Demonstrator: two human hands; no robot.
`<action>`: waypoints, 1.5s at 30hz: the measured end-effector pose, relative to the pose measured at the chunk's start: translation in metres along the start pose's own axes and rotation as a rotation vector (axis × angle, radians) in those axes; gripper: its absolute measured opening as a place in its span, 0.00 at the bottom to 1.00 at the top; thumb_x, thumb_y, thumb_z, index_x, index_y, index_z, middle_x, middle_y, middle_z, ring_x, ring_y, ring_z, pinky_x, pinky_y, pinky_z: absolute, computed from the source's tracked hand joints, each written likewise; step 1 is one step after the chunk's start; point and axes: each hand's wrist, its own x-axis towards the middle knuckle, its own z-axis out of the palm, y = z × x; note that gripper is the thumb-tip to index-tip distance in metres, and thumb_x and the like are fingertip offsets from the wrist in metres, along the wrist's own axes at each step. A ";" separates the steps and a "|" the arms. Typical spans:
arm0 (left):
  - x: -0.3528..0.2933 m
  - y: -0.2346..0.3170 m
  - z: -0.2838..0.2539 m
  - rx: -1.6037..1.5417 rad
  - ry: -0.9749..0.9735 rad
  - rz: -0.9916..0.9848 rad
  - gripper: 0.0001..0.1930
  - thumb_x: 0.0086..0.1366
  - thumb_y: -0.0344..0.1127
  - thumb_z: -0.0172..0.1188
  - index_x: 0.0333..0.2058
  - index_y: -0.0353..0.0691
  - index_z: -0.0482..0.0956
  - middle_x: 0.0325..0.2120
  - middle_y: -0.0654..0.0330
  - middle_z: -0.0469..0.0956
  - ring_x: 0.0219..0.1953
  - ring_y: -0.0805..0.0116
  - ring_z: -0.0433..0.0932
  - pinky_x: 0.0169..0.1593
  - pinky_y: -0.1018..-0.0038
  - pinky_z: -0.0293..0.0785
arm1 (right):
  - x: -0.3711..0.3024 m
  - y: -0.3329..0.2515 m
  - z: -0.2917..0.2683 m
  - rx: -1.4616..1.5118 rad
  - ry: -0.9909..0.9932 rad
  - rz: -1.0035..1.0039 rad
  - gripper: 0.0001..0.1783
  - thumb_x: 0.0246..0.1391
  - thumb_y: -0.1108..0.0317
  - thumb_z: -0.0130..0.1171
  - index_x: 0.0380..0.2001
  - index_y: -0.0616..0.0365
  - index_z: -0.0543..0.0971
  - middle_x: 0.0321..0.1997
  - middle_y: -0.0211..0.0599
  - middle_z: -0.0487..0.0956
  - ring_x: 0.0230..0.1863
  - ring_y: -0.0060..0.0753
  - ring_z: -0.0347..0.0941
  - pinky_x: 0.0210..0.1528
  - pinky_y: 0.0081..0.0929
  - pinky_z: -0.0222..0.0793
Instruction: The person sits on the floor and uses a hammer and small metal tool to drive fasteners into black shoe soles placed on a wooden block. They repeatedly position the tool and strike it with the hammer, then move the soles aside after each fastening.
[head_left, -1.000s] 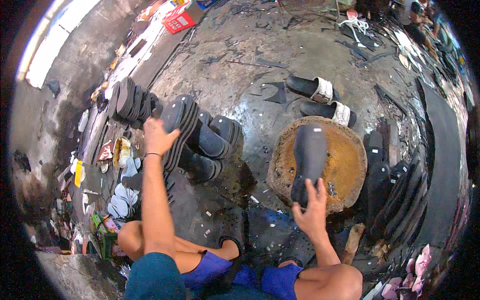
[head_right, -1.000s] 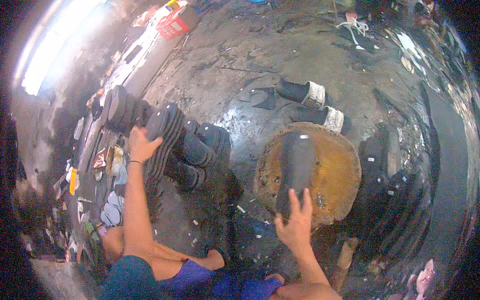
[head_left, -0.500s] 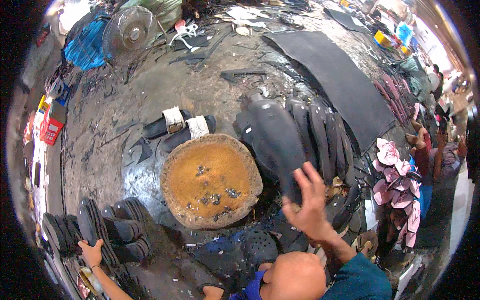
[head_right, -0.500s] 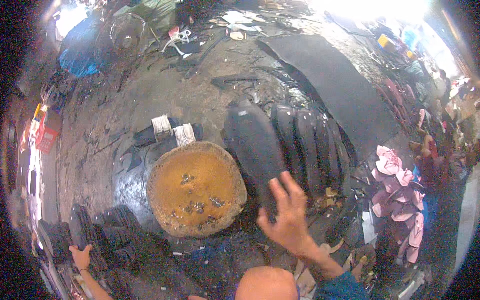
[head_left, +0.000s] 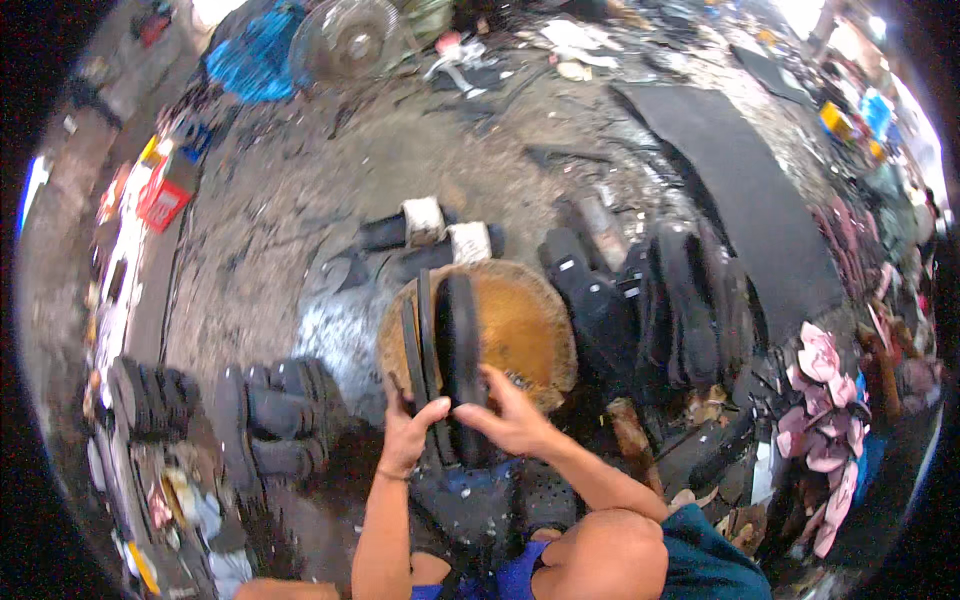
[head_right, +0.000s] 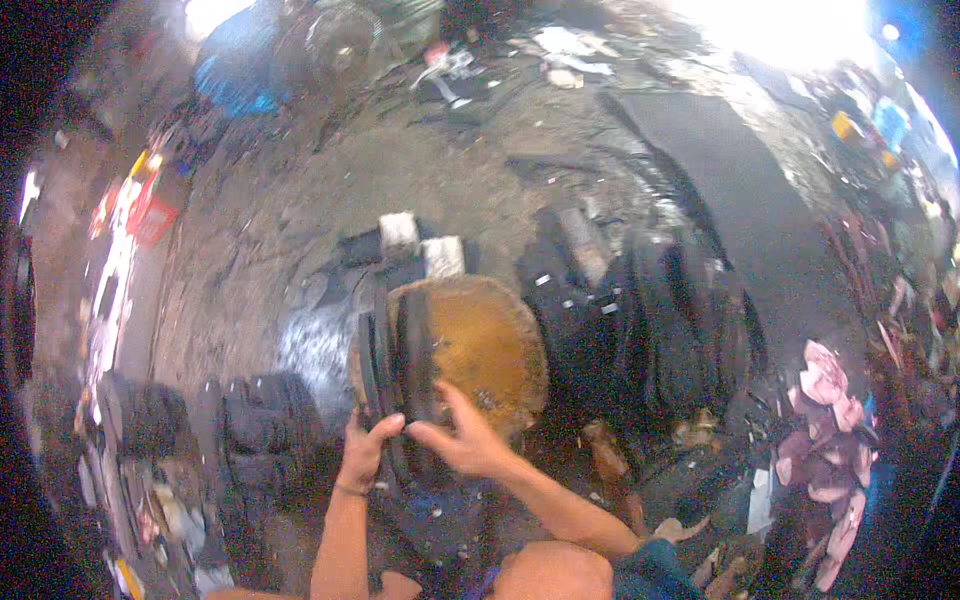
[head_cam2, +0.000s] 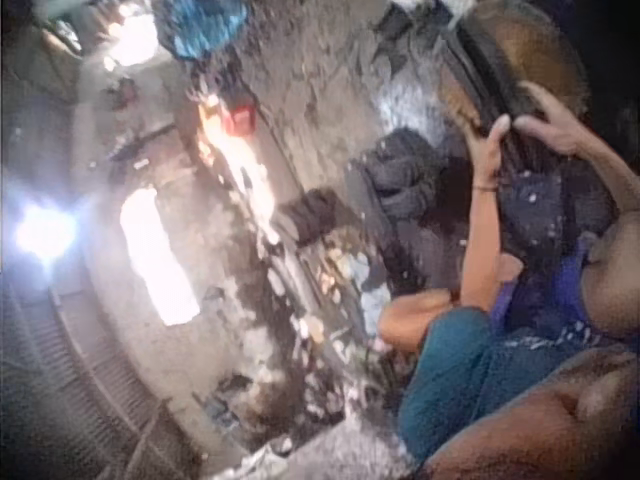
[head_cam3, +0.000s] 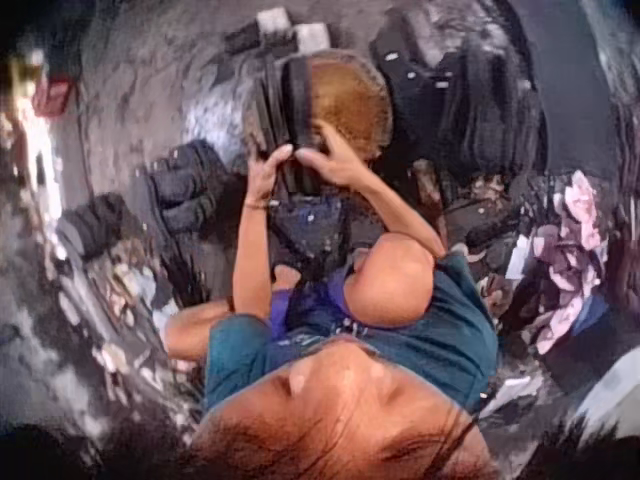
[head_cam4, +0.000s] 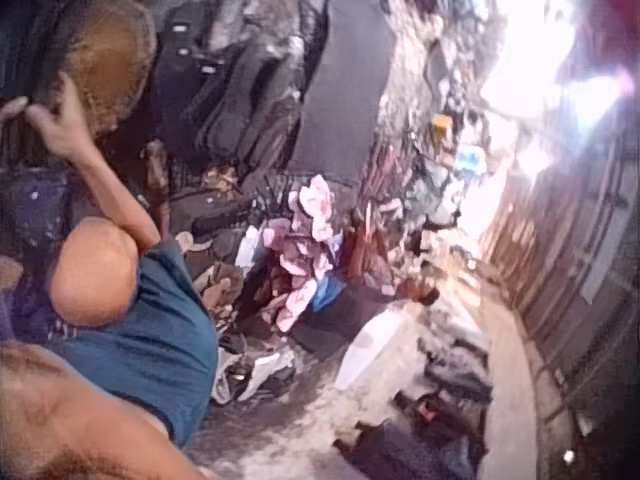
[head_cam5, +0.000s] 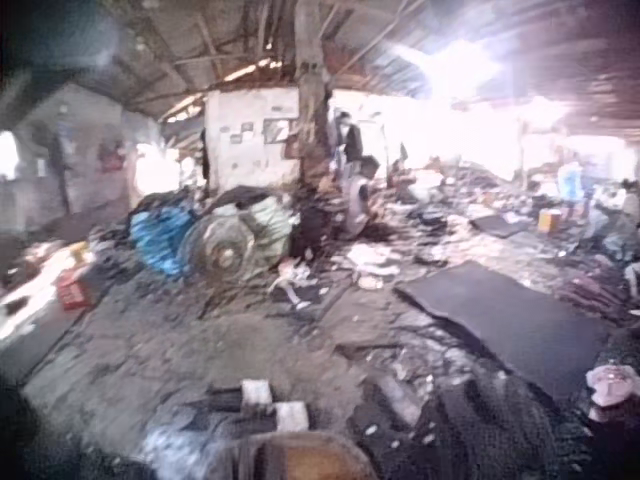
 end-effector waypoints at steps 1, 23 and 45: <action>0.000 -0.006 0.004 -0.095 0.032 -0.056 0.31 0.56 0.33 0.72 0.53 0.30 0.66 0.39 0.56 0.78 0.41 0.67 0.79 0.44 0.71 0.78 | -0.007 0.003 -0.012 0.028 -0.002 0.013 0.40 0.58 0.55 0.66 0.63 0.71 0.63 0.61 0.53 0.71 0.63 0.41 0.67 0.66 0.35 0.61; -0.012 -0.020 0.017 -0.046 0.139 -0.086 0.21 0.58 0.37 0.73 0.45 0.36 0.75 0.36 0.64 0.78 0.38 0.72 0.77 0.43 0.73 0.76 | -0.020 0.012 -0.006 0.302 -0.063 0.260 0.36 0.57 0.65 0.66 0.66 0.60 0.65 0.62 0.42 0.72 0.61 0.33 0.69 0.62 0.32 0.66; -0.032 -0.053 0.060 -0.145 -0.081 0.008 0.14 0.67 0.24 0.60 0.51 0.31 0.75 0.40 0.57 0.82 0.44 0.68 0.81 0.49 0.72 0.80 | -0.069 0.011 -0.023 0.199 0.136 0.350 0.18 0.70 0.55 0.51 0.34 0.60 0.77 0.29 0.26 0.77 0.29 0.17 0.70 0.31 0.21 0.67</action>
